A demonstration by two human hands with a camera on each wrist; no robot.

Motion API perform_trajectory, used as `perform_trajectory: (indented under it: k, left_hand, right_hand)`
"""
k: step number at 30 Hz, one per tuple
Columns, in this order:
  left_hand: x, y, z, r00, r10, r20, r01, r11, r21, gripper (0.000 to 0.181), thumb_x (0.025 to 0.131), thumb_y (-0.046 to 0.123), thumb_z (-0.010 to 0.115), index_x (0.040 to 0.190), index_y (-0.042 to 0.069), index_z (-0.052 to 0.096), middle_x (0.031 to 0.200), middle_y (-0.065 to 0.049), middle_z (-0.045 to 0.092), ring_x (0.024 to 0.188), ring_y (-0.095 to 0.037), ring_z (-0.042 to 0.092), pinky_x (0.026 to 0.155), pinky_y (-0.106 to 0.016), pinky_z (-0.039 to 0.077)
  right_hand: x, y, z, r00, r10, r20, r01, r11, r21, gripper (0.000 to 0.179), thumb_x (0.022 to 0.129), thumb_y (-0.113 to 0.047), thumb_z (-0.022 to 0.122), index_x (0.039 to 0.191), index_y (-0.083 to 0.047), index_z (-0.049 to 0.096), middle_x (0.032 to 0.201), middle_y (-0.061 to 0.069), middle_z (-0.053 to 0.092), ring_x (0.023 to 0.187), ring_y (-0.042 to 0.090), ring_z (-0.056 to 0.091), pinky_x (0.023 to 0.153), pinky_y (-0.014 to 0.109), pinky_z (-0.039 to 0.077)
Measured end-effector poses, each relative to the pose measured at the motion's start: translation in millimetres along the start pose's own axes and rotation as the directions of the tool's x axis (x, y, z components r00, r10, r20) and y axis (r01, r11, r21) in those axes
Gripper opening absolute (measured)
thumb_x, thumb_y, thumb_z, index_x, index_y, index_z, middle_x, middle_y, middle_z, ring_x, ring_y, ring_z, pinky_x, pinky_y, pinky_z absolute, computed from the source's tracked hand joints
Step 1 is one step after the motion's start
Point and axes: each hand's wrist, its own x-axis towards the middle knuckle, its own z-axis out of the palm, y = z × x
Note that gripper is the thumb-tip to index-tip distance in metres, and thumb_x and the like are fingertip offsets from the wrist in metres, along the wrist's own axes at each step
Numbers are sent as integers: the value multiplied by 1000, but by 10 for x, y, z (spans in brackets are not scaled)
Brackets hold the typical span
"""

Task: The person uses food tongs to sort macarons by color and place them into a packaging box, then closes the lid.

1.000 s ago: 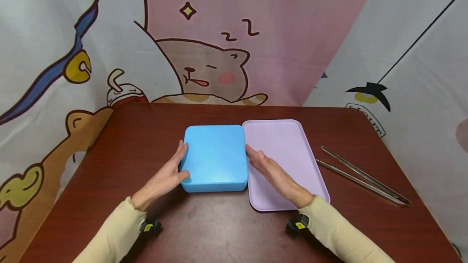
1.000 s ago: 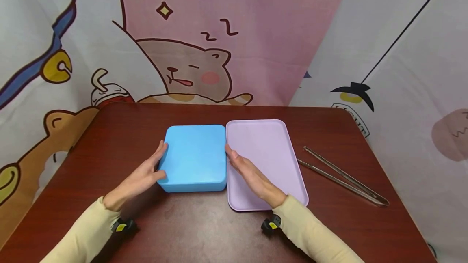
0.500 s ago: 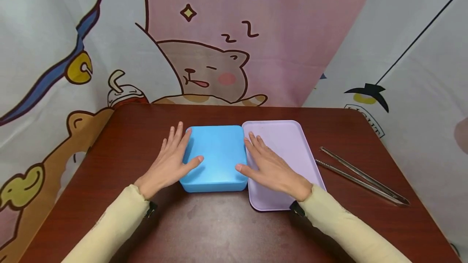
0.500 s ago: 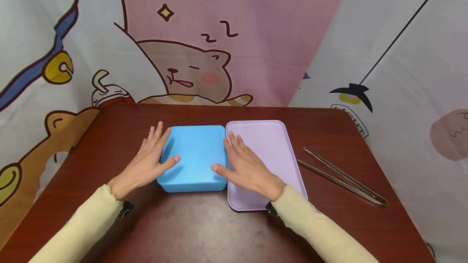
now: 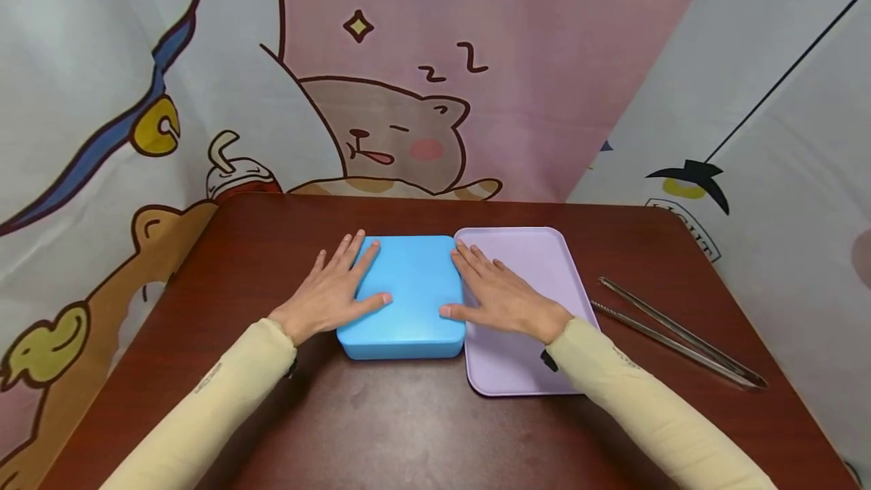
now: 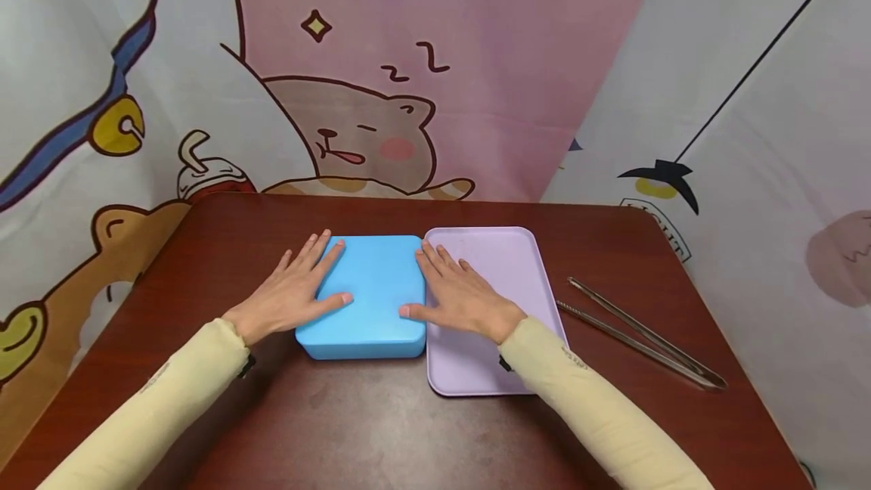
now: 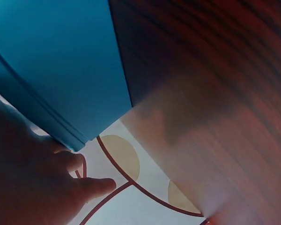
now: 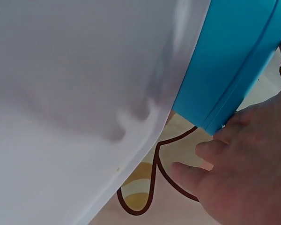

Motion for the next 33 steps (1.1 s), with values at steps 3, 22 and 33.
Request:
perform_trajectory:
  k: [3, 22, 33]
  left_hand:
    - [17, 7, 9, 1000, -5, 16, 5, 1000, -1, 100, 94, 78, 46, 168, 20, 13, 174, -8, -3, 160, -30, 1, 122, -67, 8]
    - [-53, 45, 92, 998, 20, 62, -20, 1000, 4, 101, 94, 80, 42, 168, 19, 13, 174, -9, -5, 160, -32, -2, 122, -66, 8]
    - [-39, -40, -8, 1000, 23, 17, -23, 999, 30, 100, 95, 78, 45, 168, 16, 16, 174, -12, -6, 159, -33, -11, 121, -68, 0]
  right_hand:
    - [-3, 11, -7, 1000, -5, 4, 5, 1000, -4, 109, 94, -82, 44, 166, -8, 9, 174, 8, 1, 160, 31, 6, 123, 59, 17]
    - [-162, -95, 44, 997, 32, 72, -29, 999, -44, 113, 93, -84, 38, 166, -6, 4, 174, 8, -4, 160, 26, 4, 123, 59, 17]
    - [-58, -137, 15, 1000, 29, -3, -29, 991, -134, 106, 94, -83, 36, 167, -9, 12, 173, 12, 9, 159, 28, 5, 124, 60, 14]
